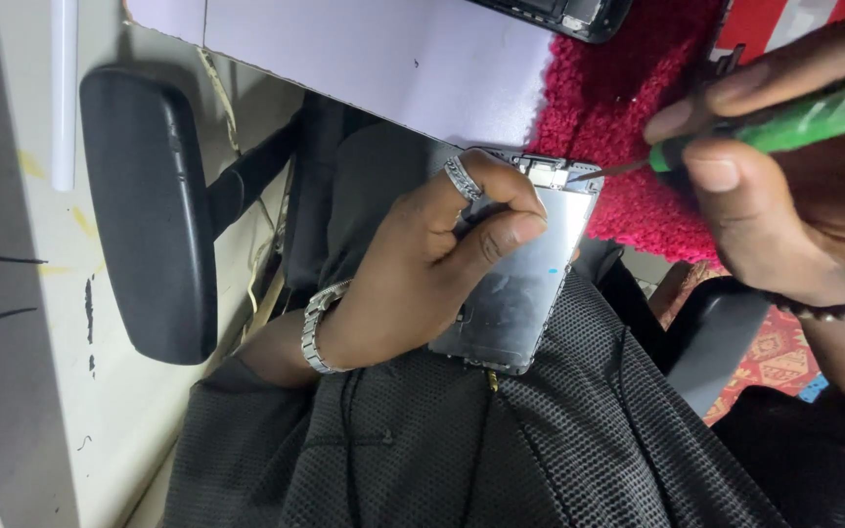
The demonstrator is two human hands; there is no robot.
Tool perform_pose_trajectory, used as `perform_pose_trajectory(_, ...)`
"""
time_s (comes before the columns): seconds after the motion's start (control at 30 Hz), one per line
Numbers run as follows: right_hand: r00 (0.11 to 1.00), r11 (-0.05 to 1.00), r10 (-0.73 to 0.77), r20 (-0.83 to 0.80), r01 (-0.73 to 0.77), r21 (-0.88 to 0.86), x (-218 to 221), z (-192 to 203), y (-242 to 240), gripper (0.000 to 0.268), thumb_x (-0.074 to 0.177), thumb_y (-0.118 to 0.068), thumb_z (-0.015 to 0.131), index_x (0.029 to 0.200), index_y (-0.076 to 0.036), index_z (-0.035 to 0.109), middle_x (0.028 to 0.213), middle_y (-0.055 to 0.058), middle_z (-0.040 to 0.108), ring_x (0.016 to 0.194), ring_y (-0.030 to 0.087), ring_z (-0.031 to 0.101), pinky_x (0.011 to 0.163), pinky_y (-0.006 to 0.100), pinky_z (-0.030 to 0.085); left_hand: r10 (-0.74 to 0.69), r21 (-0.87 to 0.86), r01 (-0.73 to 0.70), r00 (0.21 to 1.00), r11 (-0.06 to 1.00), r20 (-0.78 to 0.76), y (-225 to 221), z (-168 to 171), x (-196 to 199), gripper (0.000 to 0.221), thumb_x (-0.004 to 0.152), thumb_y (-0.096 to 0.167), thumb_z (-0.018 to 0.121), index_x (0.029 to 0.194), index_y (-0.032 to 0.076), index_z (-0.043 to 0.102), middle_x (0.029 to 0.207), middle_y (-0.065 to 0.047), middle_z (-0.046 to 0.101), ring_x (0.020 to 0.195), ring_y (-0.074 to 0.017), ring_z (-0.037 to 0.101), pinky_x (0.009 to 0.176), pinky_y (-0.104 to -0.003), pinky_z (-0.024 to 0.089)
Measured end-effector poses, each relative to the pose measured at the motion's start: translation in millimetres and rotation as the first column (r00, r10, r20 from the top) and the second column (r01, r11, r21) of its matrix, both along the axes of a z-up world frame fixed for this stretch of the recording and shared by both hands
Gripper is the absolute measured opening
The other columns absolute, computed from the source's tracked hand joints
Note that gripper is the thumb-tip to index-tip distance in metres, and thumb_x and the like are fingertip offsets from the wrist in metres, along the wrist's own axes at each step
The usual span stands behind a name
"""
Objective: Using a precision screwdriver to disassemble or assemble internal components of a mobile phone on a repair bench.
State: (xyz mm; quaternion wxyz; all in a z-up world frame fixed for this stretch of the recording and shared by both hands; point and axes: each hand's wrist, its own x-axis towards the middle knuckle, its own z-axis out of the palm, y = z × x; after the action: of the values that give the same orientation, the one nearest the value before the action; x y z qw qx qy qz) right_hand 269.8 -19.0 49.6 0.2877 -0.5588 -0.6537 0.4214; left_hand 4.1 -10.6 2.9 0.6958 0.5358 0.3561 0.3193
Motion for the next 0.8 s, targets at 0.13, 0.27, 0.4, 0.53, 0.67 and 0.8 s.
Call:
perform_pose_trajectory(0.13, 0.998, 0.987, 0.064, -0.026, -0.06, 0.146, 9.1, -18.1, 3.0, 0.021, 0.117, 0.01, 0.07, 0.125, 0.023, 0.054, 0.123, 0.037, 0.062, 0.117, 0.044, 0.081, 0.099, 0.04, 0.061, -0.011, 0.022, 0.011, 1.0, 1.0, -0.023, 0.7, 0.1, 0.2, 0.011, 0.113, 0.019, 0.057, 0.116, 0.009, 0.06, 0.112, -0.006, 0.068, 0.109, -0.0214, 0.072, 0.099, -0.033, 0.063)
perform_pose_trajectory(0.27, 0.998, 0.991, 0.068, -0.008, -0.067, 0.114, 7.0, -14.8, 4.9, 0.023, 0.116, 0.008, 0.07, 0.127, 0.023, 0.055, 0.125, 0.037, 0.066, 0.118, 0.043, 0.079, 0.103, 0.041, 0.06, -0.001, 0.016, 0.001, 1.0, 1.0, -0.002, 0.9, -0.1, 0.1, 0.007, 0.113, 0.017, 0.058, 0.116, 0.01, 0.059, 0.112, -0.005, 0.065, 0.108, -0.0203, 0.069, 0.098, -0.033, 0.06)
perform_pose_trajectory(0.4, 0.993, 0.992, 0.07, -0.093, -0.059, 0.112, 4.9, -16.0, 5.8, 0.024, 0.115, 0.01, 0.065, 0.128, 0.024, 0.051, 0.128, 0.036, 0.055, 0.118, 0.049, 0.08, 0.106, 0.047, 0.067, -0.01, -0.003, 0.01, 1.0, 1.0, -0.012, 0.9, -0.5, -0.9, 0.009, 0.113, 0.02, 0.057, 0.117, 0.011, 0.059, 0.113, -0.004, 0.065, 0.109, -0.0202, 0.07, 0.099, -0.033, 0.061)
perform_pose_trajectory(0.53, 0.996, 0.99, 0.066, -0.053, -0.059, 0.128, 7.2, -15.4, 5.7, 0.02, 0.118, 0.008, 0.061, 0.127, 0.024, 0.053, 0.126, 0.036, 0.058, 0.115, 0.044, 0.08, 0.1, 0.042, 0.065, -0.012, -0.008, 0.011, 1.0, 1.0, -0.027, 0.8, -1.7, -1.3, 0.011, 0.113, 0.021, 0.058, 0.118, 0.011, 0.059, 0.114, -0.004, 0.066, 0.111, -0.0203, 0.071, 0.101, -0.033, 0.063)
perform_pose_trajectory(0.67, 1.0, 1.0, 0.025, 0.014, -0.025, -0.005, -3.8, 8.2, 6.1, 0.029, 0.119, -0.001, 0.057, 0.133, 0.023, 0.048, 0.122, 0.036, 0.068, 0.115, 0.039, 0.076, 0.106, 0.042, 0.062, -0.008, -0.01, 0.008, 1.0, 1.0, -0.025, 0.6, -0.7, -1.7, 0.012, 0.113, 0.023, 0.057, 0.118, 0.012, 0.059, 0.114, -0.004, 0.065, 0.111, -0.0199, 0.07, 0.101, -0.033, 0.062)
perform_pose_trajectory(0.8, 1.0, 0.998, -0.009, -0.008, 0.008, -0.055, -4.2, 10.1, 4.6, 0.033, 0.119, -0.01, 0.053, 0.136, 0.017, 0.043, 0.123, 0.033, 0.065, 0.116, 0.037, 0.075, 0.107, 0.041, 0.063, -0.007, -0.013, 0.007, 1.0, 1.0, -0.009, 1.0, 1.8, -0.8, 0.011, 0.113, 0.021, 0.057, 0.117, 0.011, 0.06, 0.112, -0.004, 0.066, 0.109, -0.0195, 0.07, 0.099, -0.033, 0.061)
